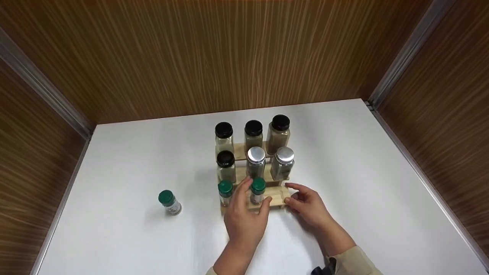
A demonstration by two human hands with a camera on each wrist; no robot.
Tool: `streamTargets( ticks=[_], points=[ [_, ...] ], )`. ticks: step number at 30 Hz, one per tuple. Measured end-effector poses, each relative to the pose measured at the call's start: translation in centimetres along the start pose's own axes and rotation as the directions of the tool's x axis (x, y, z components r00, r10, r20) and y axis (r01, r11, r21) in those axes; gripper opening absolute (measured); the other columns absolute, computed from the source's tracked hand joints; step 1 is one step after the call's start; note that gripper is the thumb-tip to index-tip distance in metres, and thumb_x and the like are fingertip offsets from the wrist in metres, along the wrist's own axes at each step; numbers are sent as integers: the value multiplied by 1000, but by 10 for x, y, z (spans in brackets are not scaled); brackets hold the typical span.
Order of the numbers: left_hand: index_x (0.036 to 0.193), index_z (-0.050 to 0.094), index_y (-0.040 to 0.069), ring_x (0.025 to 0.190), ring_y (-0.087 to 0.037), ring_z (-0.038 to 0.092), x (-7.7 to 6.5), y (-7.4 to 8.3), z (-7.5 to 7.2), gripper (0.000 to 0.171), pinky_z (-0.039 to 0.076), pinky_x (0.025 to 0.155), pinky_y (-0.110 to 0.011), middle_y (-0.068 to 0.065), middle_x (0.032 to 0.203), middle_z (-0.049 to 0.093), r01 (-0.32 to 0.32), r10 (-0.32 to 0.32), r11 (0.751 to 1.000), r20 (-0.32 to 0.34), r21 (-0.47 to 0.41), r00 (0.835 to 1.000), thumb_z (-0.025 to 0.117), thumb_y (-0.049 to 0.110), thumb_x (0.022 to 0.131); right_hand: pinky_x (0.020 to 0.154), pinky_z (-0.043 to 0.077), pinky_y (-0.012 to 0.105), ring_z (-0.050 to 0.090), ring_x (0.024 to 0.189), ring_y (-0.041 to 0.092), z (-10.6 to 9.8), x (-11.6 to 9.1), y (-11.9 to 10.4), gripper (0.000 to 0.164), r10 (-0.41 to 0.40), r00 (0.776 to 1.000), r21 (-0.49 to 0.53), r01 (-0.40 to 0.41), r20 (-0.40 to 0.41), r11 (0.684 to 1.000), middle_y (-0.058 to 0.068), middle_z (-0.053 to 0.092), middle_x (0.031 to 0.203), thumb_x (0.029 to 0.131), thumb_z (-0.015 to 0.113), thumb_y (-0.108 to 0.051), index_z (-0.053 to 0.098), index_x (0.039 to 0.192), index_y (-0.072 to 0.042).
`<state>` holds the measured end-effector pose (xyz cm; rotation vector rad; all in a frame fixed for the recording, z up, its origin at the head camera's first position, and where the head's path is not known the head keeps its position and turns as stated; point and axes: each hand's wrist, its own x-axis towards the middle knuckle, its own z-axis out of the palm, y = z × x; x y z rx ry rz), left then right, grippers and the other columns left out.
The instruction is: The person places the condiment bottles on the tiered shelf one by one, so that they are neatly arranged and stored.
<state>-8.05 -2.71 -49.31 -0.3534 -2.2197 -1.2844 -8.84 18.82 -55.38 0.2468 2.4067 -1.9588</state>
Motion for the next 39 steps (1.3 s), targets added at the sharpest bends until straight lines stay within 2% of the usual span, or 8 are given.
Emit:
streamTargets(
  ticks=[3, 5, 10, 17, 23, 28, 34, 39],
  points=[
    [127, 66, 2, 120, -30, 69, 0, 2, -8, 59, 59, 94, -50, -11, 130, 72, -47, 45, 998, -45, -36, 998, 96, 11, 78, 60, 49, 21, 58, 70, 12, 0, 0, 1, 48, -11, 1000, 16, 11, 5, 1000, 9, 64, 85, 95, 76, 2, 61, 141, 7],
    [127, 66, 3, 116, -29, 71, 0, 2, -15, 58, 61, 88, -51, -11, 127, 73, -68, 64, 996, -71, -55, 995, 96, 9, 78, 59, 48, 20, 58, 69, 11, -1, 1, 1, 48, -23, 1000, 23, 23, 13, 999, 9, 64, 85, 95, 76, 3, 60, 140, 8],
    [124, 66, 3, 109, -29, 73, 1, -1, -30, 57, 64, 76, -48, -11, 123, 74, -80, 71, 994, -119, -73, 990, 96, 4, 76, 59, 48, 20, 58, 68, 10, -1, 2, 2, 48, -36, 999, 22, 36, 25, 999, 9, 64, 85, 95, 75, 4, 60, 140, 9],
    [121, 67, 1, 105, -27, 73, 5, -9, -51, 54, 60, 84, -25, -10, 120, 73, -78, 64, 992, -135, -97, 989, 94, -4, 75, 60, 48, 21, 58, 70, 12, -1, 2, 3, 48, -13, 1000, 16, 12, 21, 1000, 9, 64, 86, 95, 76, 3, 61, 141, 6],
    [118, 69, 1, 103, -21, 72, 9, -24, -72, 51, 59, 83, -24, -4, 116, 74, -5, -7, 998, -187, -64, 982, 93, -6, 75, 59, 48, 21, 57, 70, 11, -3, 2, 3, 48, -18, 1000, 23, 17, 12, 1000, 9, 63, 86, 94, 76, 4, 61, 140, 8],
    [120, 68, 1, 107, -20, 69, 15, -39, -88, 50, 55, 93, -23, -4, 117, 74, 74, -79, 997, -237, -27, 968, 92, -7, 77, 60, 49, 21, 58, 69, 12, -4, 1, 3, 49, -18, 1000, 30, 18, 17, 999, 9, 63, 86, 94, 76, 4, 61, 140, 8],
    [123, 62, -4, 117, -22, 62, 20, -58, -100, 52, 47, 105, -24, -15, 121, 67, 112, -112, 994, -266, -12, 957, 91, -4, 80, 60, 48, 20, 56, 71, 11, -4, 1, 4, 48, -27, 1000, 10, 27, 8, 1000, 9, 63, 85, 94, 76, 4, 62, 139, 8],
    [123, 61, -5, 126, -26, 57, 20, -75, -102, 53, 43, 113, -37, -19, 127, 59, 165, -160, 986, -290, -6, 944, 92, -3, 79, 60, 47, 20, 55, 71, 12, -4, 1, 3, 47, -24, 1000, -1, 24, 0, 1000, 9, 62, 85, 94, 77, 3, 63, 139, 7]
  ],
)
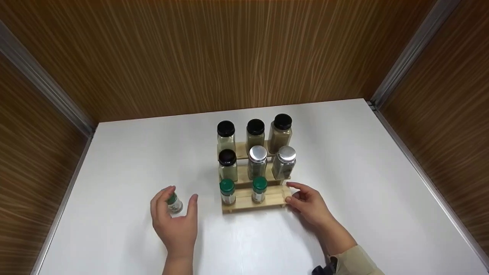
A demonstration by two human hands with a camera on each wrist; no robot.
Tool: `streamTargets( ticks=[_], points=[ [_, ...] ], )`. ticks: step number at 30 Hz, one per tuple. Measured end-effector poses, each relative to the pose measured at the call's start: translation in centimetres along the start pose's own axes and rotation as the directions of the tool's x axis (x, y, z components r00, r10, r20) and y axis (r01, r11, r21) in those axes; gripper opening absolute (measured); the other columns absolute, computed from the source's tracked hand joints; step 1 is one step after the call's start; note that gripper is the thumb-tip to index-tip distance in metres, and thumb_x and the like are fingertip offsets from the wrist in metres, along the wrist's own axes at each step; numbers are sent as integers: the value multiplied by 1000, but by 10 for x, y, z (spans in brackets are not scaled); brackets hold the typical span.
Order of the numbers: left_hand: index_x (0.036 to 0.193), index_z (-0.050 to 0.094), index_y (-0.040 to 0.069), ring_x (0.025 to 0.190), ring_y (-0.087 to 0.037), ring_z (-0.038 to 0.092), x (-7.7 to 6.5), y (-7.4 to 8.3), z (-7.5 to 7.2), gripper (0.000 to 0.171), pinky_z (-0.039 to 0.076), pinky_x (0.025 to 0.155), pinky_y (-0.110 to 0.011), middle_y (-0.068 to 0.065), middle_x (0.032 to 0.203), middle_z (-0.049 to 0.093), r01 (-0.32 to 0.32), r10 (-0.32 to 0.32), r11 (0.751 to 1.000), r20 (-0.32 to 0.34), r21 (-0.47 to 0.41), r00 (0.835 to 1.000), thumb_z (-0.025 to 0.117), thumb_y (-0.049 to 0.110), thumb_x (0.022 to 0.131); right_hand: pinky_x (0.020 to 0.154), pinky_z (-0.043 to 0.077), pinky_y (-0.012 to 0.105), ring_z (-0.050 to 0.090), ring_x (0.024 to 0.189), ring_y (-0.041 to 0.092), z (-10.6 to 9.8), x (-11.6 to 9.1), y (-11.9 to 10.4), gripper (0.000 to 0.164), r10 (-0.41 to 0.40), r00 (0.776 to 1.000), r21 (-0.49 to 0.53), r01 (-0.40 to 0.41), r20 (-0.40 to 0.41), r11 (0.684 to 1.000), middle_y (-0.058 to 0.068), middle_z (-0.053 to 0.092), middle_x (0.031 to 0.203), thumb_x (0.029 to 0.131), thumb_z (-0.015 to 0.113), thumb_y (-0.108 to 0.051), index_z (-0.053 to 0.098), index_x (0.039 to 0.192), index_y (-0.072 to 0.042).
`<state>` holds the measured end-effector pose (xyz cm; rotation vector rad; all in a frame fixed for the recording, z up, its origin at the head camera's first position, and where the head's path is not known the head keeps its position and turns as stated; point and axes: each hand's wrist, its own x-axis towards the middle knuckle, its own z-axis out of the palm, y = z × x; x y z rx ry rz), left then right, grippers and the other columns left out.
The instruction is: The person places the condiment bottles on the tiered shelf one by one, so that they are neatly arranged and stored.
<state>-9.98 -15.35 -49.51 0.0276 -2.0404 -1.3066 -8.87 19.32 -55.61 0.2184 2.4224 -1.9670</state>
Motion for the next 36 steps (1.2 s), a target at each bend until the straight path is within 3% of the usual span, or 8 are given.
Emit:
streamTargets(
  ticks=[5, 9, 12, 18, 20, 30, 36],
  points=[
    [131, 56, -4, 135, -37, 49, 2, -14, 3, 63, 37, 116, -58, -21, 136, 53, 95, -94, 995, -19, 19, 995, 92, -2, 79, 62, 47, 20, 55, 74, 13, 0, 0, -1, 48, 0, 1000, -17, 0, -2, 1000, 9, 62, 86, 94, 78, 2, 63, 139, 5],
    [143, 46, -4, 143, -41, 40, 4, -26, 4, 74, 31, 119, -63, -24, 145, 46, 192, -192, 981, -11, 40, 981, 89, 0, 83, 62, 47, 20, 55, 75, 14, 0, 0, -2, 48, 4, 1000, -21, -4, -3, 1000, 9, 61, 87, 94, 78, 1, 63, 140, 4],
    [149, 41, -2, 144, -40, 37, 6, -32, 5, 78, 28, 120, -65, -23, 149, 42, 272, -272, 961, 2, 46, 962, 86, 2, 86, 62, 48, 20, 55, 75, 13, 0, -1, -3, 49, 6, 1000, -14, -6, 1, 1000, 9, 62, 87, 94, 78, 2, 63, 140, 5],
    [154, 36, -1, 145, -42, 38, 9, -37, 6, 79, 35, 116, -66, -24, 152, 39, 399, -402, 915, 58, 63, 914, 83, 5, 91, 62, 49, 20, 57, 73, 11, 0, -1, -4, 48, -2, 1000, 6, 2, 3, 1000, 9, 63, 87, 94, 77, 3, 62, 140, 7],
    [153, 37, -2, 144, -43, 39, 10, -38, 6, 77, 37, 115, -65, -24, 153, 40, 416, -419, 907, 64, 57, 906, 82, 5, 91, 62, 49, 20, 57, 72, 11, 0, -1, -4, 48, -9, 1000, 12, 9, 5, 1000, 9, 63, 86, 94, 77, 3, 61, 140, 8],
    [146, 47, -6, 141, -45, 47, 12, -48, 6, 59, 47, 107, -64, -24, 148, 50, 433, -434, 901, 94, 32, 896, 76, 3, 96, 60, 48, 21, 57, 71, 11, 1, 0, -2, 49, 10, 1000, 20, -10, 0, 1000, 9, 63, 87, 94, 77, 3, 61, 140, 7],
    [146, 47, -4, 136, -44, 53, 11, -48, 3, 59, 52, 105, -58, -25, 144, 54, 476, -473, 880, 88, -9, 877, 76, 0, 95, 60, 49, 21, 57, 71, 12, 0, 0, -1, 49, 9, 1000, 8, -9, 3, 1000, 10, 63, 87, 94, 77, 2, 62, 140, 6]
  ],
)
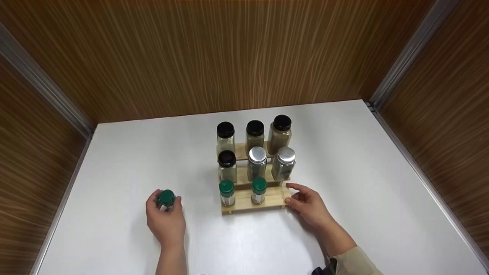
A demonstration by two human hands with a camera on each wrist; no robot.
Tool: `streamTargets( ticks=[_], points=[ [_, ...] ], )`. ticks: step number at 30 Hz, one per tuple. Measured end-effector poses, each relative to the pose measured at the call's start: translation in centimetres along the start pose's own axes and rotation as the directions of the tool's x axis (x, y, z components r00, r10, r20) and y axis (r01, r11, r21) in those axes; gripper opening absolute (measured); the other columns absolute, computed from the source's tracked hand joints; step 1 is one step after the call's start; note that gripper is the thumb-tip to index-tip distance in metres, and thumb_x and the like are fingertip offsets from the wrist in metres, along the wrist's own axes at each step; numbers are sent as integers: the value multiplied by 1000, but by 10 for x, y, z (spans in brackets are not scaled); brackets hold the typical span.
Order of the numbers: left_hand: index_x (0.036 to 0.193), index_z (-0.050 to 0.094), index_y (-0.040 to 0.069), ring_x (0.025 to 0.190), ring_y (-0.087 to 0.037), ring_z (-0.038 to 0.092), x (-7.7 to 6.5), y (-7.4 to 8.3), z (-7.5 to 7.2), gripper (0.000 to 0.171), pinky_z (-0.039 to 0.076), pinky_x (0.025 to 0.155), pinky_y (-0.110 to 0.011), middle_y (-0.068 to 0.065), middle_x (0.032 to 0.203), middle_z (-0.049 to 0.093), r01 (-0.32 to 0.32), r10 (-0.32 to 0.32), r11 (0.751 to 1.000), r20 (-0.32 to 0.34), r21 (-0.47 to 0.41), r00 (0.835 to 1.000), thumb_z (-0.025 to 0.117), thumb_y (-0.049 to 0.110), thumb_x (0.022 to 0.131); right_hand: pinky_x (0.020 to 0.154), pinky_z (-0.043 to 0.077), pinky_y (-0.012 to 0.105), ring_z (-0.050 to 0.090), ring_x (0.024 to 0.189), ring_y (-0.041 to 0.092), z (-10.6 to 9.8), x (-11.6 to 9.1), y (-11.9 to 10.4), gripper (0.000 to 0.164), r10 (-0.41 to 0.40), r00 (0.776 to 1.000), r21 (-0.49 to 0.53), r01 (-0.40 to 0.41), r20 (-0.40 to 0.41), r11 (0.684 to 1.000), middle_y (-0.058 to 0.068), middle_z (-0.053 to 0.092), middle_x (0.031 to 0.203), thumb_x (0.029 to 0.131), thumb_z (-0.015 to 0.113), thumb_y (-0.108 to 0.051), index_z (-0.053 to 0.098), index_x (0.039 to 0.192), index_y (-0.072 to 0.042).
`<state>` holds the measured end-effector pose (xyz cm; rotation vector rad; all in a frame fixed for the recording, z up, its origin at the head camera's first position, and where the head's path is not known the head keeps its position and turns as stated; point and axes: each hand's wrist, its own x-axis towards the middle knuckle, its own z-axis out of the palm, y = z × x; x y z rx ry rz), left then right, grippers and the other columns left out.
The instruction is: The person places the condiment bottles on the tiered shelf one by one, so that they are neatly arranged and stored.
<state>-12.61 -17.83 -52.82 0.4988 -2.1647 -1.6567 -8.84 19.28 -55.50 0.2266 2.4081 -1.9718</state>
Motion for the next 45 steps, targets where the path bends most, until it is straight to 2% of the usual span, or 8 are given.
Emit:
streamTargets(
  ticks=[9, 16, 21, 26, 29, 36, 41, 45],
  points=[
    [145, 49, -4, 136, -41, 54, -2, 0, -3, 56, 56, 101, -47, -23, 142, 56, 43, -43, 999, 14, 12, 999, 75, 0, 96, 61, 49, 21, 58, 71, 12, 0, 0, 0, 48, -6, 1000, -7, 6, -9, 1000, 10, 64, 87, 94, 77, 3, 62, 139, 7],
    [141, 51, -7, 132, -40, 56, -9, 3, -4, 54, 54, 103, -54, -24, 137, 58, 27, -27, 1000, 11, 5, 1000, 76, -4, 93, 61, 49, 21, 57, 72, 12, 1, -1, 0, 48, -3, 1000, -1, 3, -9, 1000, 9, 63, 87, 94, 77, 3, 62, 139, 7],
    [137, 55, -8, 125, -35, 59, -17, 15, -5, 51, 56, 96, -51, -22, 130, 62, -45, 45, 998, 9, 37, 999, 78, -4, 91, 62, 51, 20, 57, 73, 12, 1, -1, 0, 49, -11, 1000, 37, 11, -1, 999, 10, 62, 87, 94, 77, 5, 61, 140, 8],
    [132, 60, -7, 118, -30, 62, -24, 30, -7, 49, 55, 84, -28, -18, 125, 66, -127, 127, 990, 3, 60, 992, 82, -4, 88, 62, 50, 20, 57, 72, 12, 1, -1, 0, 49, -9, 1000, 32, 9, -3, 999, 10, 62, 87, 94, 77, 5, 62, 140, 8],
    [130, 62, -6, 116, -28, 64, -28, 40, -7, 48, 52, 80, -20, -17, 122, 68, -164, 165, 985, -6, 50, 986, 84, -4, 86, 61, 49, 20, 57, 71, 12, 1, 0, 1, 49, -9, 1000, 23, 9, -1, 1000, 10, 62, 87, 94, 77, 4, 62, 140, 8],
    [125, 67, -5, 106, -17, 65, -41, 64, -12, 49, 50, 78, -17, -12, 115, 72, -235, 236, 971, -24, 38, 972, 88, -5, 81, 58, 47, 20, 56, 67, 10, -1, 0, 3, 51, -31, 999, 42, 30, 27, 999, 9, 60, 85, 93, 77, 6, 59, 140, 10],
    [123, 69, -4, 100, -9, 63, -50, 81, -16, 49, 52, 79, -17, -8, 110, 74, -302, 302, 953, -23, 25, 953, 90, -6, 78, 58, 47, 20, 55, 66, 10, -3, 0, 4, 54, -36, 998, 56, 33, 50, 998, 9, 59, 85, 92, 77, 7, 57, 142, 11],
    [122, 70, -5, 96, -8, 64, -55, 87, -17, 50, 53, 77, -16, -7, 109, 76, -354, 354, 935, -18, -1, 935, 90, -8, 77, 58, 48, 20, 56, 68, 10, -3, 0, 4, 57, -36, 997, 66, 32, 62, 997, 10, 59, 87, 90, 77, 9, 56, 143, 12]
  ],
)
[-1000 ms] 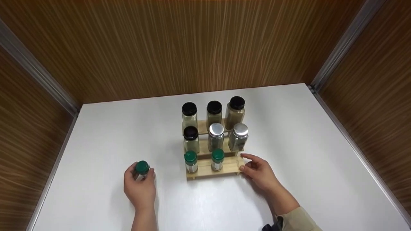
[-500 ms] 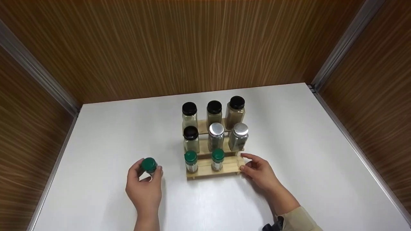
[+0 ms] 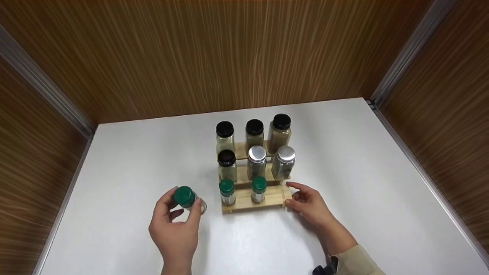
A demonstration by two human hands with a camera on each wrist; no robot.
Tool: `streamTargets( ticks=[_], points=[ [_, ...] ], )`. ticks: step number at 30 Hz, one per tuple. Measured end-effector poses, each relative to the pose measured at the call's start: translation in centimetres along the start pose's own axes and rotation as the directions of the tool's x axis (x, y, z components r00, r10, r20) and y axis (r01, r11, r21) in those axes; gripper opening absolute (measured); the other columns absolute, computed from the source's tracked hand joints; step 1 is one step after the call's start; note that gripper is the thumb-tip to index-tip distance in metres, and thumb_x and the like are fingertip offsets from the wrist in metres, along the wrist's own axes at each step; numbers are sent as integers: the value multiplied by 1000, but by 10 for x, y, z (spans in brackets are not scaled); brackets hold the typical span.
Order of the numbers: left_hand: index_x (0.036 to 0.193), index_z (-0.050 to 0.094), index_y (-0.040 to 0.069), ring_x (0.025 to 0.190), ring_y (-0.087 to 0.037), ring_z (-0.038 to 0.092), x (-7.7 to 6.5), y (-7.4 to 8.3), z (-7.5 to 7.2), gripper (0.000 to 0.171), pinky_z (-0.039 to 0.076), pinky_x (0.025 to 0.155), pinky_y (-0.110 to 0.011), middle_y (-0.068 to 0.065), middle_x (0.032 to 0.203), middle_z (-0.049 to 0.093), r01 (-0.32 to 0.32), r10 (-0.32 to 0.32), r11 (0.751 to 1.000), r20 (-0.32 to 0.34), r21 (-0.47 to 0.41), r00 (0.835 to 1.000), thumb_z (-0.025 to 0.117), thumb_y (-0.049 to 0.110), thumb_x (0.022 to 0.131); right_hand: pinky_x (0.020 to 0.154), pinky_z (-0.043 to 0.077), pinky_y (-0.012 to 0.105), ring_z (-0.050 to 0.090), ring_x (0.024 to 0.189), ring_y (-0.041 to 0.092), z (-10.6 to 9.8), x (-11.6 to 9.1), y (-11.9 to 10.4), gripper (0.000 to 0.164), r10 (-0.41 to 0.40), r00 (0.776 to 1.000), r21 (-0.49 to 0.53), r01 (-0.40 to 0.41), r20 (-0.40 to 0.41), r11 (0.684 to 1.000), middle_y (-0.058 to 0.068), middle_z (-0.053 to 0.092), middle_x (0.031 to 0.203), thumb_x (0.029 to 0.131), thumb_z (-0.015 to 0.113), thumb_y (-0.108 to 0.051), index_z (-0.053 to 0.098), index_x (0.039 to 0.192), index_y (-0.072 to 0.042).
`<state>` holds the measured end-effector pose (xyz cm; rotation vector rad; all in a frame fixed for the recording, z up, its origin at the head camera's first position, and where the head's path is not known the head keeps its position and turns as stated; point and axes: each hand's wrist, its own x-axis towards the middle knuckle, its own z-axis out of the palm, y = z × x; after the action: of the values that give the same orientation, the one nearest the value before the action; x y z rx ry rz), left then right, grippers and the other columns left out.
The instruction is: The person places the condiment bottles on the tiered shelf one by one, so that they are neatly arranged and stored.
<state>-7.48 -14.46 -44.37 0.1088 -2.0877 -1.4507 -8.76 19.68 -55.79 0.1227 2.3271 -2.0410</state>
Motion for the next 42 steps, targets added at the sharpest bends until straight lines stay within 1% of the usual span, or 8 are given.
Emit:
streamTargets(
  ticks=[5, 12, 17, 22, 26, 36, 39, 42],
  points=[
    [121, 71, -6, 93, -9, 66, -2, 4, 3, 49, 53, 73, -16, -7, 109, 77, -63, 63, 998, 15, -7, 998, 90, -8, 76, 60, 49, 20, 58, 71, 12, -2, -1, 0, 63, -24, 999, 14, 23, 35, 1000, 12, 61, 90, 88, 78, 10, 53, 145, 13],
    [121, 71, -5, 91, -14, 67, -6, 7, 13, 48, 55, 69, -18, -6, 106, 76, -97, 99, 995, 75, -21, 992, 90, -6, 77, 60, 50, 20, 59, 71, 12, -3, -1, 1, 65, -38, 998, 22, 37, 45, 999, 11, 62, 89, 86, 79, 11, 52, 145, 14],
    [121, 71, -4, 91, -18, 69, -10, 11, 21, 48, 57, 66, -22, -7, 105, 76, -145, 150, 988, 120, -51, 981, 91, -4, 77, 61, 51, 20, 60, 72, 12, -3, -1, 0, 66, -16, 999, 9, 16, 38, 1000, 12, 62, 90, 85, 80, 10, 54, 145, 12],
    [123, 71, -3, 93, -20, 70, -14, 17, 30, 51, 61, 65, -29, -8, 110, 75, -170, 184, 981, 165, -97, 969, 92, -3, 77, 63, 52, 19, 60, 75, 14, -3, -1, 0, 68, -4, 999, -1, 4, 33, 1000, 14, 63, 93, 83, 81, 11, 54, 145, 11],
    [124, 70, -3, 96, -21, 69, -16, 22, 36, 52, 62, 66, -32, -10, 113, 74, -199, 219, 973, 184, -121, 958, 92, -4, 77, 64, 52, 19, 61, 77, 15, -1, -1, 0, 69, -8, 999, -1, 8, 32, 1000, 15, 63, 94, 82, 81, 11, 54, 145, 11],
    [126, 70, -4, 92, -24, 73, -24, 31, 52, 53, 63, 65, -35, -12, 113, 73, -244, 279, 955, 222, -170, 934, 92, -4, 78, 64, 51, 19, 61, 76, 14, 0, -1, 1, 70, -38, 999, 5, 38, 36, 999, 14, 65, 91, 81, 82, 13, 53, 145, 13],
    [126, 70, -4, 95, -24, 73, -28, 32, 58, 53, 63, 65, -35, -11, 115, 72, -257, 296, 949, 232, -183, 927, 92, -4, 77, 63, 51, 19, 61, 75, 14, 1, -1, 1, 70, -26, 999, -3, 26, 36, 1000, 13, 64, 91, 82, 81, 12, 53, 146, 11],
    [125, 72, -3, 101, -24, 72, -31, 34, 63, 53, 64, 67, -34, -11, 117, 69, -248, 295, 947, 248, -202, 923, 93, -4, 76, 62, 51, 19, 61, 74, 14, 2, -1, 1, 69, -16, 999, -11, 16, 35, 1000, 13, 64, 91, 82, 81, 12, 54, 146, 10]
  ],
)
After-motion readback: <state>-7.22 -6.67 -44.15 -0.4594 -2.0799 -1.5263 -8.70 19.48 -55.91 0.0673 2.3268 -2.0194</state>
